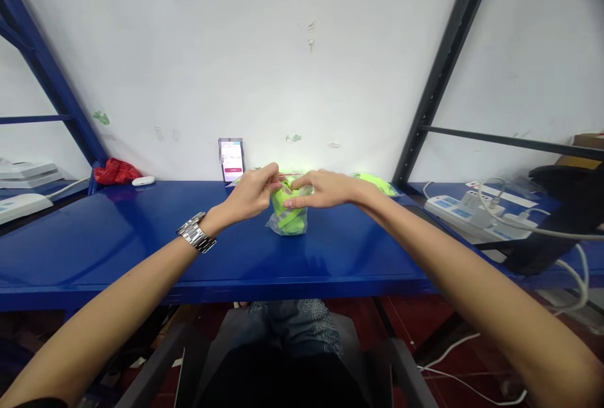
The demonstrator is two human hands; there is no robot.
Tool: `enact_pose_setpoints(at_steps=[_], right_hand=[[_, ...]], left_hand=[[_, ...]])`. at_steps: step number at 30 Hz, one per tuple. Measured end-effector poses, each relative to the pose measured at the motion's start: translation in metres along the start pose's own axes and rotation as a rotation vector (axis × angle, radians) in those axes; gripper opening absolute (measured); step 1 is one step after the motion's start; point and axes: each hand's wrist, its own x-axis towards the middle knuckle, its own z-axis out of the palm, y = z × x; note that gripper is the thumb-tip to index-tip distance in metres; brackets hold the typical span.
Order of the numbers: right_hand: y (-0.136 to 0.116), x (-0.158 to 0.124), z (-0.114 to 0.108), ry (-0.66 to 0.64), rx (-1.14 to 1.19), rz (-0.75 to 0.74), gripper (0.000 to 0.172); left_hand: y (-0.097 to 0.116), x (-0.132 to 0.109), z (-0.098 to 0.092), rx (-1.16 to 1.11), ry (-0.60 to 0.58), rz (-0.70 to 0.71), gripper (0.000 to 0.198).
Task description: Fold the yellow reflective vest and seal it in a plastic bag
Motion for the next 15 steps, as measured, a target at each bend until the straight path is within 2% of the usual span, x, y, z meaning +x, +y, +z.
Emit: enact_pose_setpoints(at_steps=[2, 5, 10, 15], right_hand=[[-0.005, 0.007, -0.001, -0.016, -0.024, 0.072, 0.034], [-0.011, 0.013, 0.003, 0.032, -0.062, 0.125, 0.028], [-0.007, 0.020, 0.023, 0.023, 0.108, 0.075, 0.030], [0.006, 0.027, 0.041, 0.138, 0.256, 0.059, 0.031]], left_hand=[[0.003, -0.001, 0.001, -0.009, 0.033, -0.016, 0.014], [0.007, -0.001, 0.002, 0.018, 0.056, -0.006, 0.016], [0.009, 0.003, 0.008, 0.062, 0.151, -0.045, 0.018], [0.011, 0.008, 0.013, 0.009, 0.182, -0.082, 0.020]])
